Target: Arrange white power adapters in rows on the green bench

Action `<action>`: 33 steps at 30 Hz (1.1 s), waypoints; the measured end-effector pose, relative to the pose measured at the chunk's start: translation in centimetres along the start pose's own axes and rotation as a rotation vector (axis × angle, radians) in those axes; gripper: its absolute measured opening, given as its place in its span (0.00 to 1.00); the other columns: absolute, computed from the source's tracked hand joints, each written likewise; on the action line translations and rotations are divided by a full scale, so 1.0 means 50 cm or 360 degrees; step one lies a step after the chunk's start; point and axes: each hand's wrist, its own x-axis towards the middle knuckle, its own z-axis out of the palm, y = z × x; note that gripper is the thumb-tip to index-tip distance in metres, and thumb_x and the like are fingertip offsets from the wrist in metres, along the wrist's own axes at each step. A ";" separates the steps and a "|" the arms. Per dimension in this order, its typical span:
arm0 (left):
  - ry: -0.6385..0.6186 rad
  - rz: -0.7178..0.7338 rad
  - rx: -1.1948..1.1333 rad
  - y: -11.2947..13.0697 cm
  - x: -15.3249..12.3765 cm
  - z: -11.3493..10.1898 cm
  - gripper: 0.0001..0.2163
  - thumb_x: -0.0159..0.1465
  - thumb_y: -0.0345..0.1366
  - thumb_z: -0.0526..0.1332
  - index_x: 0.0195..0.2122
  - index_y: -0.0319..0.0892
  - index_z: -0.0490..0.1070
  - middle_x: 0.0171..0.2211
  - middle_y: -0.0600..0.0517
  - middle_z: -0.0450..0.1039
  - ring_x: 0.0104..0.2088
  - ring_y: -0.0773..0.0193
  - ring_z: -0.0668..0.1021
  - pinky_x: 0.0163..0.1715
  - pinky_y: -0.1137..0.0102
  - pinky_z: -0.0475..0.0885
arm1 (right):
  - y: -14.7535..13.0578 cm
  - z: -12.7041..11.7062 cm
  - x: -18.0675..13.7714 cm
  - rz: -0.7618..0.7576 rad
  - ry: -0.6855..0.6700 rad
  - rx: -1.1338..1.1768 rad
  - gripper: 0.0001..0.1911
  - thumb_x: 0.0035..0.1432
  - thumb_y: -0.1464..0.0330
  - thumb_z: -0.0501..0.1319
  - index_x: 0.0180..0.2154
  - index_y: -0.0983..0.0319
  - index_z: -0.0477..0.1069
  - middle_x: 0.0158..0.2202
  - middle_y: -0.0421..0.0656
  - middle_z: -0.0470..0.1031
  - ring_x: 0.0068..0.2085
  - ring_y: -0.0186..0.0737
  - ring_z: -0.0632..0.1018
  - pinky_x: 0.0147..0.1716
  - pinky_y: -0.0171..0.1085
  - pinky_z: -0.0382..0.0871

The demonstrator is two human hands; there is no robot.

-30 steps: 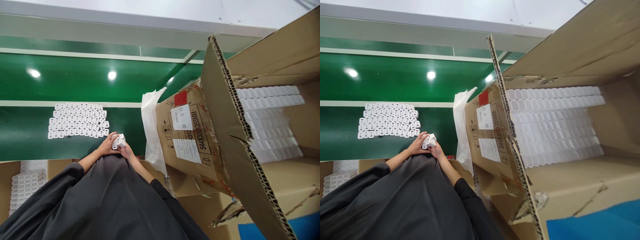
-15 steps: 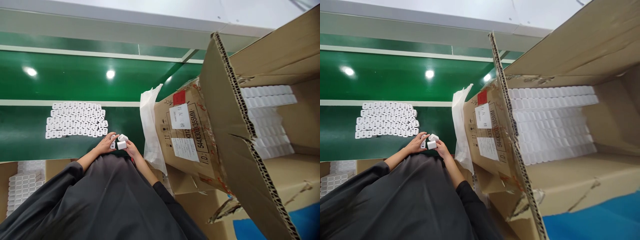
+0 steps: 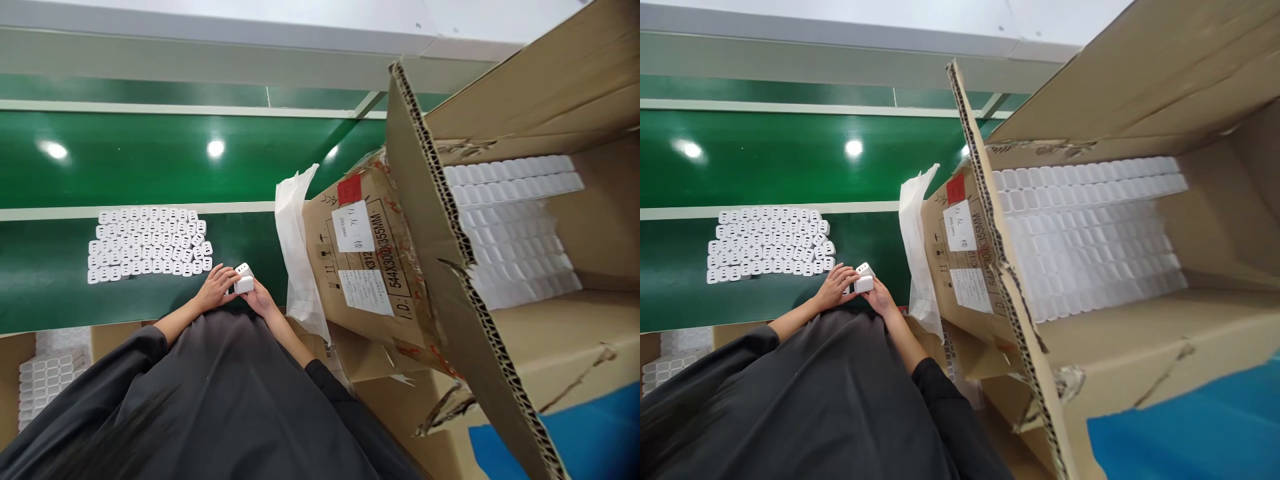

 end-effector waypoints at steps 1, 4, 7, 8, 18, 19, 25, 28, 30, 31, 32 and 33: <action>0.0006 0.0002 0.0006 0.003 0.001 -0.005 0.17 0.67 0.44 0.57 0.55 0.46 0.70 0.53 0.47 0.74 0.59 0.54 0.72 0.68 0.50 0.55 | -0.003 -0.002 -0.002 -0.0010 0.0007 -0.0009 0.18 0.52 0.57 0.67 0.44 0.57 0.73 0.42 0.41 0.79 0.45 0.43 0.79 0.44 0.42 0.76; 0.0050 -0.0044 0.0039 0.009 -0.011 -0.035 0.19 0.65 0.43 0.58 0.56 0.46 0.69 0.51 0.46 0.74 0.55 0.53 0.74 0.64 0.53 0.61 | -0.019 -0.019 -0.012 -0.0057 0.0051 -0.0059 0.18 0.55 0.56 0.67 0.44 0.58 0.73 0.42 0.41 0.79 0.44 0.41 0.79 0.43 0.42 0.76; 0.0100 -0.0159 0.0099 0.000 -0.052 -0.086 0.21 0.64 0.42 0.58 0.58 0.45 0.67 0.50 0.44 0.72 0.52 0.51 0.73 0.57 0.55 0.69 | -0.037 -0.039 -0.025 -0.0082 0.0080 -0.0187 0.18 0.62 0.56 0.63 0.46 0.62 0.72 0.45 0.44 0.77 0.40 0.38 0.78 0.39 0.40 0.76; 0.0103 -0.0198 0.0123 -0.006 -0.070 -0.102 0.21 0.64 0.41 0.59 0.58 0.45 0.66 0.49 0.44 0.72 0.51 0.51 0.73 0.55 0.55 0.70 | -0.041 -0.043 -0.027 -0.0075 0.0077 -0.0251 0.17 0.63 0.58 0.62 0.46 0.64 0.72 0.45 0.45 0.77 0.39 0.36 0.78 0.38 0.39 0.75; -0.0112 -0.0338 0.0279 -0.054 -0.125 -0.086 0.19 0.61 0.34 0.59 0.54 0.39 0.70 0.46 0.41 0.70 0.47 0.48 0.72 0.50 0.54 0.71 | -0.019 -0.005 -0.001 -0.0248 0.0145 -0.1191 0.12 0.62 0.64 0.65 0.44 0.64 0.72 0.47 0.45 0.74 0.44 0.39 0.76 0.42 0.42 0.75; -0.0118 -0.0338 0.0276 -0.052 -0.119 -0.076 0.20 0.61 0.35 0.59 0.55 0.39 0.69 0.48 0.40 0.70 0.49 0.48 0.72 0.51 0.54 0.71 | -0.022 -0.004 -0.002 -0.0313 0.0164 -0.1295 0.12 0.59 0.64 0.66 0.42 0.64 0.73 0.48 0.45 0.74 0.45 0.39 0.76 0.44 0.42 0.74; -0.0136 -0.0338 0.0226 -0.044 -0.104 -0.043 0.29 0.62 0.39 0.63 0.64 0.41 0.59 0.55 0.41 0.68 0.54 0.49 0.71 0.55 0.56 0.70 | -0.038 -0.012 -0.021 -0.0502 0.0307 -0.1864 0.16 0.52 0.63 0.64 0.43 0.60 0.69 0.38 0.41 0.75 0.38 0.41 0.76 0.42 0.41 0.72; -0.0134 -0.0354 0.0211 -0.045 -0.106 -0.034 0.33 0.61 0.41 0.65 0.65 0.41 0.56 0.55 0.40 0.69 0.54 0.49 0.71 0.54 0.57 0.71 | -0.045 -0.009 -0.032 -0.0550 0.0460 -0.2118 0.21 0.54 0.63 0.62 0.49 0.61 0.65 0.43 0.47 0.74 0.43 0.47 0.76 0.41 0.44 0.72; -0.0127 -0.0360 0.0203 -0.044 -0.106 -0.029 0.33 0.61 0.43 0.65 0.65 0.41 0.56 0.54 0.41 0.69 0.54 0.49 0.72 0.53 0.57 0.71 | -0.054 -0.003 -0.036 -0.0626 0.0523 -0.2279 0.26 0.54 0.65 0.62 0.54 0.63 0.63 0.52 0.54 0.69 0.51 0.53 0.72 0.45 0.48 0.71; -0.0123 -0.0360 0.0198 -0.043 -0.106 -0.026 0.33 0.61 0.43 0.65 0.65 0.42 0.56 0.53 0.42 0.70 0.53 0.50 0.72 0.53 0.58 0.71 | -0.059 0.000 -0.037 -0.0674 0.0520 -0.2354 0.28 0.54 0.67 0.62 0.57 0.62 0.62 0.56 0.56 0.66 0.56 0.56 0.69 0.49 0.50 0.69; -0.0120 -0.0357 0.0193 -0.042 -0.105 -0.023 0.32 0.62 0.43 0.65 0.64 0.43 0.56 0.53 0.43 0.70 0.53 0.50 0.72 0.53 0.58 0.71 | -0.065 0.003 -0.035 -0.0720 0.0489 -0.2423 0.30 0.53 0.69 0.62 0.59 0.62 0.61 0.59 0.56 0.63 0.59 0.57 0.65 0.52 0.51 0.67; -0.0118 -0.0352 0.0188 -0.041 -0.104 -0.021 0.31 0.62 0.44 0.65 0.64 0.43 0.57 0.52 0.43 0.70 0.53 0.51 0.72 0.52 0.59 0.71 | -0.070 0.006 -0.033 -0.0759 0.0434 -0.2485 0.32 0.52 0.71 0.62 0.60 0.61 0.62 0.61 0.56 0.62 0.61 0.57 0.64 0.54 0.52 0.65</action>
